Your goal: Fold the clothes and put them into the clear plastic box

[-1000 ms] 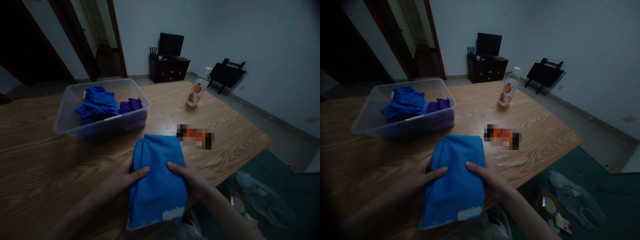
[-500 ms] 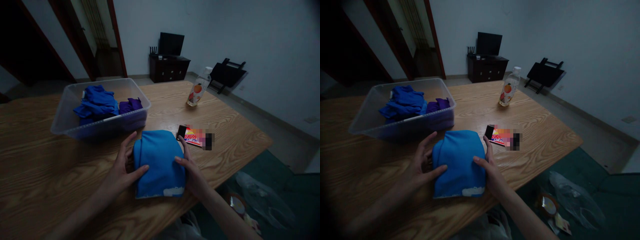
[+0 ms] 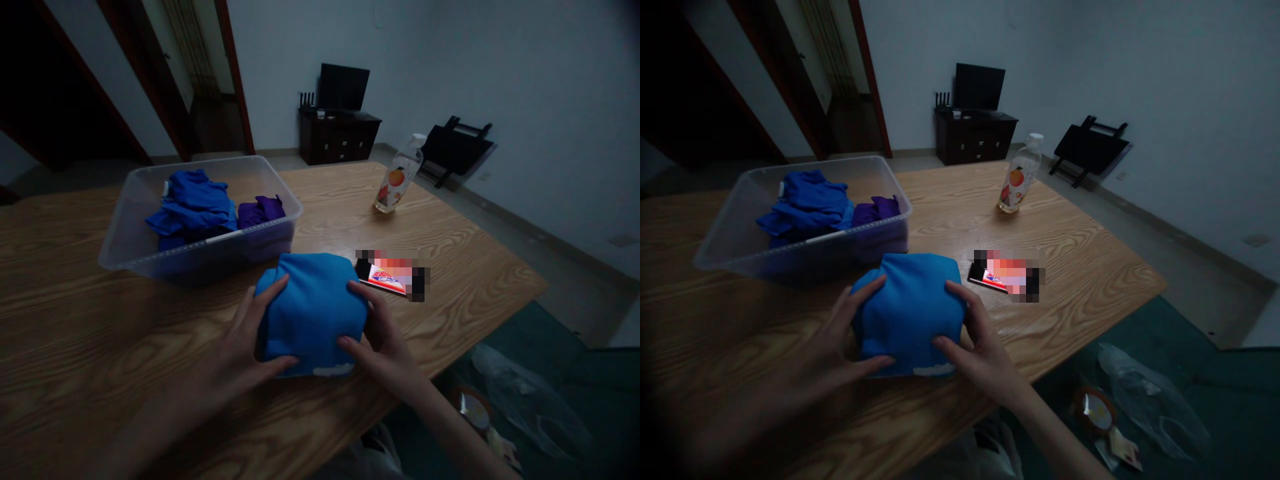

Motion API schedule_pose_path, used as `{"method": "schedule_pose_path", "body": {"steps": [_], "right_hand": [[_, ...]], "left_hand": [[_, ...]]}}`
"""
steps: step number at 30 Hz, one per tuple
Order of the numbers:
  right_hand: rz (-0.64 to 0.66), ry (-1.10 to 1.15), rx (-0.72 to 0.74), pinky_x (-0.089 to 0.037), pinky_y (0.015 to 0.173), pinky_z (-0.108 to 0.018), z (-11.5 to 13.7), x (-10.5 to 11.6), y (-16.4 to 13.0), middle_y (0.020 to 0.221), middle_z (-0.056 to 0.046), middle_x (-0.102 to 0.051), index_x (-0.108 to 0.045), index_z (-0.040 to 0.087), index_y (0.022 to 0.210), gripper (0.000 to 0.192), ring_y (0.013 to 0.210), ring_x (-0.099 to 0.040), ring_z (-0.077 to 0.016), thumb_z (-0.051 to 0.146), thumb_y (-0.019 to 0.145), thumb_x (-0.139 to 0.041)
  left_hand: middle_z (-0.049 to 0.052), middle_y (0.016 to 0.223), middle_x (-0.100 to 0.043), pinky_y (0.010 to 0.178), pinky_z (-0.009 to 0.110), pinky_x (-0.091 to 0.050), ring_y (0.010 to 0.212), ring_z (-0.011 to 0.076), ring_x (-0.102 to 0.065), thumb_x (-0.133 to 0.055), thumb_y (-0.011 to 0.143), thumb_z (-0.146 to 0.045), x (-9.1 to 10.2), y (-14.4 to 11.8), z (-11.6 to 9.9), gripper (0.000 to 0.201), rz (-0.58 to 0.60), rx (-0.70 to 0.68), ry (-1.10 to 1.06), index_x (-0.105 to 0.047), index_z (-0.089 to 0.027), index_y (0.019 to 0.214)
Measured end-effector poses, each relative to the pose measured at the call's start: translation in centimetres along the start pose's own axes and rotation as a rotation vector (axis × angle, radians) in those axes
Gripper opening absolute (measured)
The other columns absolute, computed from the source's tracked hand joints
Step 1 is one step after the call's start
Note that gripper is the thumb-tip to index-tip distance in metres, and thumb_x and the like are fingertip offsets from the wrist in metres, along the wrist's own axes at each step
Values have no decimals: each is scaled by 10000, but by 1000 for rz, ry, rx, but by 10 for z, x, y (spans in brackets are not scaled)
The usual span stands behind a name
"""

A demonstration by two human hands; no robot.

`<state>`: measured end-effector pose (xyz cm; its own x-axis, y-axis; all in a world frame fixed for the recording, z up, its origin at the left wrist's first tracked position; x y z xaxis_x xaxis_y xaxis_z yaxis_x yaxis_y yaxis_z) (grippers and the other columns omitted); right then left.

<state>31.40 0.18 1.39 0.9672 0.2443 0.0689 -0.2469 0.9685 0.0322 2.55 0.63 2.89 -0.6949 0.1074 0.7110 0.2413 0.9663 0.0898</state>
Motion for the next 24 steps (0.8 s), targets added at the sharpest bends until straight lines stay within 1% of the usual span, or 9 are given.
{"method": "schedule_pose_path", "body": {"steps": [4,6,8,11,13,15,18,22,24], "right_hand": [[-79,-200,177,-422,1276,-512,-3,0,-1,1681,-82,-413,-345,402,1663,766,1505,-487,-310,319,1016,-748],[-76,-334,277,-399,1297,-534,-2,1,-2,1712,-79,-378,-288,411,1689,801,1556,-433,-325,272,1026,-715],[-66,-490,378,-426,1279,-558,1,2,-1,1706,-91,-393,-214,417,1715,866,1560,-432,-344,221,1020,-693],[-62,-714,555,-530,1166,-588,6,5,6,1582,-124,-530,-110,429,1738,948,1422,-570,-368,166,1011,-658],[-48,-834,683,-583,1067,-578,8,6,13,1419,-122,-635,-77,438,1745,957,1268,-655,-359,140,1020,-625],[-28,-941,775,-602,993,-551,9,6,19,1233,-105,-683,-75,428,1754,928,1136,-680,-337,127,1042,-587],[34,-1086,785,-607,928,-508,4,6,19,1049,-84,-662,-79,365,1768,851,1004,-660,-305,119,1077,-509],[136,-1150,728,-616,875,-487,-12,12,3,1014,-92,-640,-168,290,1767,776,920,-628,-280,111,1073,-467],[158,-1141,697,-620,884,-501,-19,17,-6,1039,-99,-639,-243,294,1751,763,933,-635,-280,101,1053,-483]], "left_hand": [[129,1640,-463,1104,558,-563,1474,406,-541,-711,1000,-383,-3,-4,6,879,-146,-156,218,-219,-462,1724],[131,1544,-531,1052,483,-589,1358,352,-627,-635,1040,-305,0,-4,5,805,-173,-295,280,-233,-434,1725],[130,1373,-607,975,422,-598,1186,305,-682,-606,1054,-263,7,-3,0,752,-198,-421,335,-277,-383,1720],[85,1071,-625,871,383,-572,942,252,-648,-598,1057,-198,15,-1,-4,686,-298,-571,439,-365,-327,1689],[60,947,-589,865,393,-551,894,249,-608,-580,1050,-135,16,0,-2,612,-372,-669,502,-463,-293,1630],[49,884,-570,895,406,-539,894,252,-598,-572,1036,-87,12,-1,4,518,-403,-735,557,-573,-249,1528],[47,876,-607,955,408,-521,901,243,-616,-572,1014,-31,-1,-12,12,454,-362,-740,651,-662,-223,1415],[73,949,-678,1061,464,-462,962,263,-642,-525,1017,-13,-18,-44,7,492,-234,-606,760,-656,-187,1459],[86,954,-692,1079,475,-428,956,269,-642,-535,1058,-121,-24,-61,1,425,-211,-566,746,-656,-150,1465]]}}
Point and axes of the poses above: each hand's wrist, its own y-axis towards the middle knuckle, its own x-axis out of the back of the hand, z = x × y, the point moved 1 cm from there along y, towards the middle knuckle
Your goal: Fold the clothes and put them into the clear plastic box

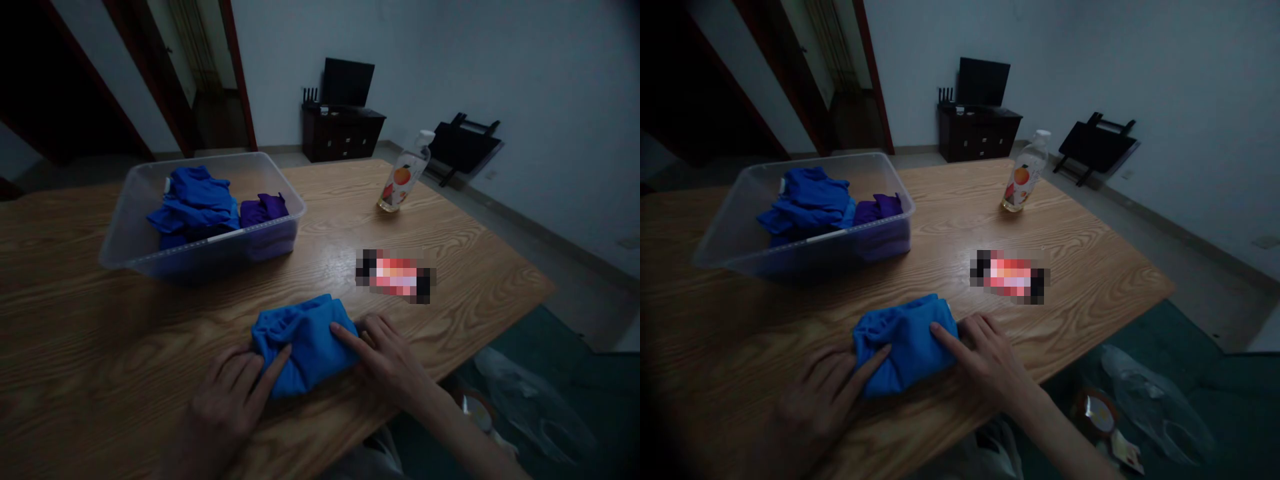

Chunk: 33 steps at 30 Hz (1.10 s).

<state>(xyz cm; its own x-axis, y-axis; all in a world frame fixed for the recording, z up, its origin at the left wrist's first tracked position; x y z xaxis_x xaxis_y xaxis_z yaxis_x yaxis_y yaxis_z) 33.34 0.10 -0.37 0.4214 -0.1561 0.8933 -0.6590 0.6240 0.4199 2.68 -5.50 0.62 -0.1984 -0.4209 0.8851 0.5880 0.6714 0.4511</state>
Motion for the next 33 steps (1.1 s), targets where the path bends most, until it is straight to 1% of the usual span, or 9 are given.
{"method": "schedule_pose_path", "body": {"steps": [3,7,13,19,23,26,29,31,33], "right_hand": [[15,49,-40,-610,974,-549,-1,0,-11,1322,-164,-624,-320,339,1724,768,1175,-650,-329,134,1024,-562],[86,148,-68,-482,1195,-646,-3,1,-8,1770,-174,-279,-339,324,1709,831,1600,-352,-412,174,971,-688],[173,256,-15,-443,1257,-647,-8,-6,8,1736,-168,-405,-432,212,1626,719,1630,-333,-357,136,958,-686],[-33,159,82,-470,1249,-589,-11,-7,12,1768,-188,-330,-542,178,1546,587,1645,-318,-346,40,976,-558],[-50,275,162,-340,1332,-603,-7,-9,19,1567,-158,-611,-535,174,1515,534,1525,-515,-309,185,991,-639],[-150,422,63,-330,1341,-585,-1,-7,23,1409,-113,-709,-487,201,1526,582,1393,-630,-287,258,986,-696],[-311,514,-140,-475,1255,-508,3,-4,18,1515,-140,-617,-427,203,1593,616,1472,-552,-299,260,1023,-655],[-378,514,-233,-515,1215,-496,2,-6,11,1564,-148,-560,-386,214,1638,619,1505,-511,-308,229,1052,-587],[-373,480,-286,-543,1186,-507,-1,-11,4,1531,-131,-575,-401,261,1633,594,1464,-548,-305,207,1064,-564]], "left_hand": [[102,973,-713,1049,455,-412,945,276,-639,-609,1064,-501,8,-11,-12,543,-2,44,-56,-669,-131,1456],[129,1060,-729,1020,475,-419,998,314,-642,-589,1017,-687,15,-12,-10,679,36,149,0,-667,-184,1466],[218,1597,-564,1240,507,-299,1455,368,-506,-578,1060,-530,27,29,-20,662,37,198,16,-550,-81,1545],[143,1611,-584,1205,468,-476,1441,301,-593,-576,1056,-500,1,53,-43,665,217,196,-20,-519,-103,1586],[154,1544,-645,1167,471,-541,1375,302,-657,-563,1008,-238,-5,56,-41,594,305,222,-82,-521,-110,1586],[83,1438,-722,1046,430,-611,1231,265,-736,-587,904,-113,12,68,-29,686,388,270,-273,-522,-236,1576],[60,1407,-737,978,419,-620,1185,283,-752,-654,861,-137,45,91,1,662,424,369,-460,-568,-288,1500],[35,1248,-795,923,413,-624,1074,286,-783,-711,938,-333,68,113,35,450,357,517,-574,-635,-303,1381],[38,1176,-801,909,425,-625,1015,296,-782,-765,911,-546,84,138,81,494,171,687,-637,-668,-284,1319]]}}
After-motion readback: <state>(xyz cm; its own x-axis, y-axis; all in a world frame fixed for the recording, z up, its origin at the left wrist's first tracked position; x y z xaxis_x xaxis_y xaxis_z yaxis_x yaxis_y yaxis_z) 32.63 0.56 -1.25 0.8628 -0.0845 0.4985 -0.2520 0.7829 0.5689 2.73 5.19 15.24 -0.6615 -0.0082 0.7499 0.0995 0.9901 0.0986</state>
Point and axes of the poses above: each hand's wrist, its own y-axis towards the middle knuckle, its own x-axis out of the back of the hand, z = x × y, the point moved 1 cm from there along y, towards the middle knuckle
